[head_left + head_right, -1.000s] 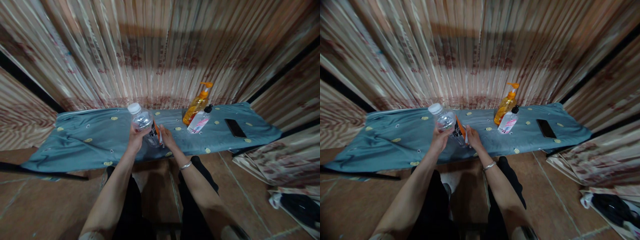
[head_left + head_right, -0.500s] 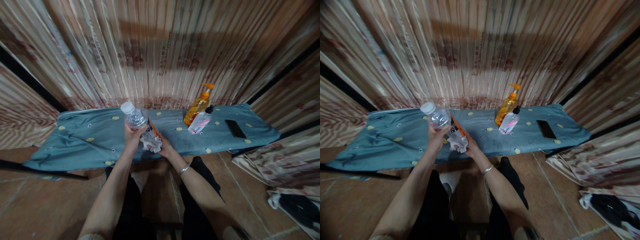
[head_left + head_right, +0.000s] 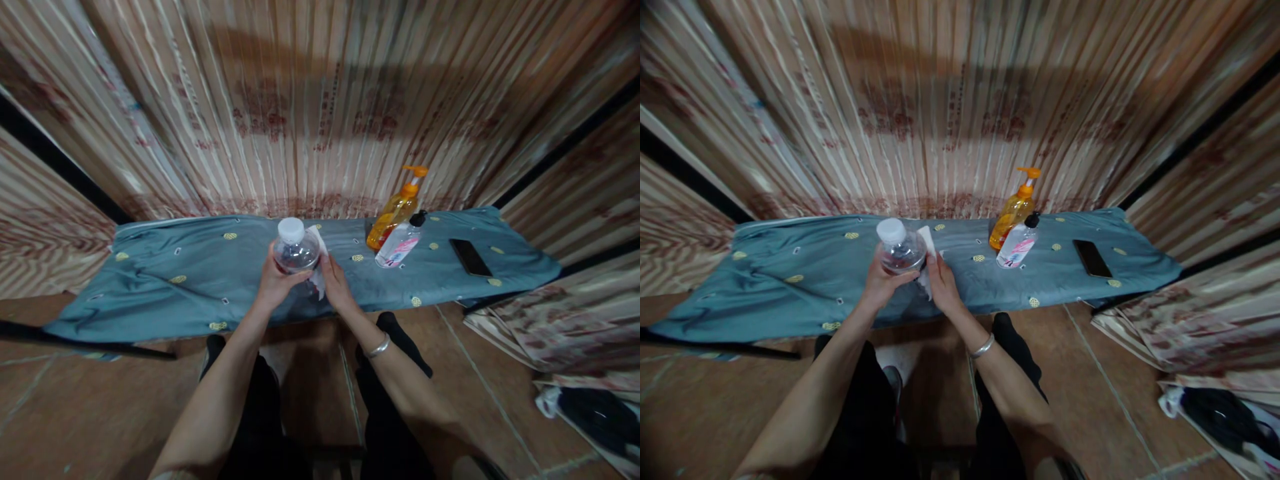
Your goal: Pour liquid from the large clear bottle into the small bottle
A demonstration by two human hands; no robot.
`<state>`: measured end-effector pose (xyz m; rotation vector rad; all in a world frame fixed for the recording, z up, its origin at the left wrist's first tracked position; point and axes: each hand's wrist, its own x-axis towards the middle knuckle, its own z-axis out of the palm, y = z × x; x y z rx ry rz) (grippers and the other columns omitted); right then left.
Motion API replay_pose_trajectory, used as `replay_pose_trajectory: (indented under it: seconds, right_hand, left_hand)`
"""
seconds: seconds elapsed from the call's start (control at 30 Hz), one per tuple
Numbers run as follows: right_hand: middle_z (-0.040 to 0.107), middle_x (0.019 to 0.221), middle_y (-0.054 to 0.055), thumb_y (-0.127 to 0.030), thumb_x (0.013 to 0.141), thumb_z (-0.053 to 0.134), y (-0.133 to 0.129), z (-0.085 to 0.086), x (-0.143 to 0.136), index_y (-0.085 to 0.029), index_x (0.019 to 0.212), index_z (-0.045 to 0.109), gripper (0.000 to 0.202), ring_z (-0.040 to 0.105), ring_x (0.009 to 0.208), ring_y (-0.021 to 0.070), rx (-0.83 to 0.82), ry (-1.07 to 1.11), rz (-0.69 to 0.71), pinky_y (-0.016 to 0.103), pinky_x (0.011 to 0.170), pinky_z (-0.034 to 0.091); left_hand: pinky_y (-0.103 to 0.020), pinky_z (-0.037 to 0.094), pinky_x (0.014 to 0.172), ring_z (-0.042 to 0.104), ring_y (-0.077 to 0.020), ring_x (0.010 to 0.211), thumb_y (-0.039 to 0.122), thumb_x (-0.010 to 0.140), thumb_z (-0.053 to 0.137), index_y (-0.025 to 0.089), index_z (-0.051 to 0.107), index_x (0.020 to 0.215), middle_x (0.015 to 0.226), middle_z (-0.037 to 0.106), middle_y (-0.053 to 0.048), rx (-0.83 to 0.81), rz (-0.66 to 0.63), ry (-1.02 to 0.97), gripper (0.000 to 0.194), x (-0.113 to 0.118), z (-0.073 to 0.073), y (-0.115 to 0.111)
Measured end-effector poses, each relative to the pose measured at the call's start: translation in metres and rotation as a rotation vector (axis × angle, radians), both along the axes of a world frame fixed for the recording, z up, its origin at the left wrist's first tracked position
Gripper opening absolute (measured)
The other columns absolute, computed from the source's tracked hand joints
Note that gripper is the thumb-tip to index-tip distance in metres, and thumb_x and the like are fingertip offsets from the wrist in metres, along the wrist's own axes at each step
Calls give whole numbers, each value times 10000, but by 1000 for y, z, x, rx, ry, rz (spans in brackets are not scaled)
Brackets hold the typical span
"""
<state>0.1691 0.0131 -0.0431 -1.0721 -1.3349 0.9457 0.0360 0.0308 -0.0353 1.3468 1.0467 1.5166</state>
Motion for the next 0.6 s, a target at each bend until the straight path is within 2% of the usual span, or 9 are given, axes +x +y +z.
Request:
replay_pose_trajectory:
  seconds: [0.13,0.23,0.33,0.47,0.6]
  right_hand:
    - [694,804,23,-623,842,348,21,-5,20,-211,840,660,517,626,810,188,-239,36,124,361,868,468]
    - [694,764,9,-541,842,436,32,-16,30,-210,811,660,400,630,727,174,-426,135,274,367,848,474]
    - [689,723,11,-454,875,417,35,-22,33,-202,807,648,349,634,673,159,-643,339,373,351,848,474]
    - [693,768,19,-454,912,302,26,-20,22,-203,850,617,407,651,727,155,-739,569,434,362,876,476]
    - [698,943,26,-501,900,258,8,-20,2,-229,1011,572,431,643,879,212,-789,894,501,508,849,486]
  left_hand:
    - [-364,463,848,626,-215,878,167,407,830,173,597,904,912,669,-30,-142,-163,-246,549,6,6,-9]
    - [-336,482,805,633,-175,770,154,426,812,182,636,846,811,678,-7,-209,-176,-378,457,3,10,-11]
    - [-331,502,750,630,-164,699,186,453,801,185,649,776,720,663,6,-246,-181,-483,357,-6,9,-7]
    - [-318,519,714,621,-141,656,253,511,789,197,606,666,665,646,33,-252,-119,-603,247,-20,9,-1]
    - [-325,517,759,635,-158,775,330,590,745,210,623,772,791,683,13,-229,-89,-652,250,-31,11,3]
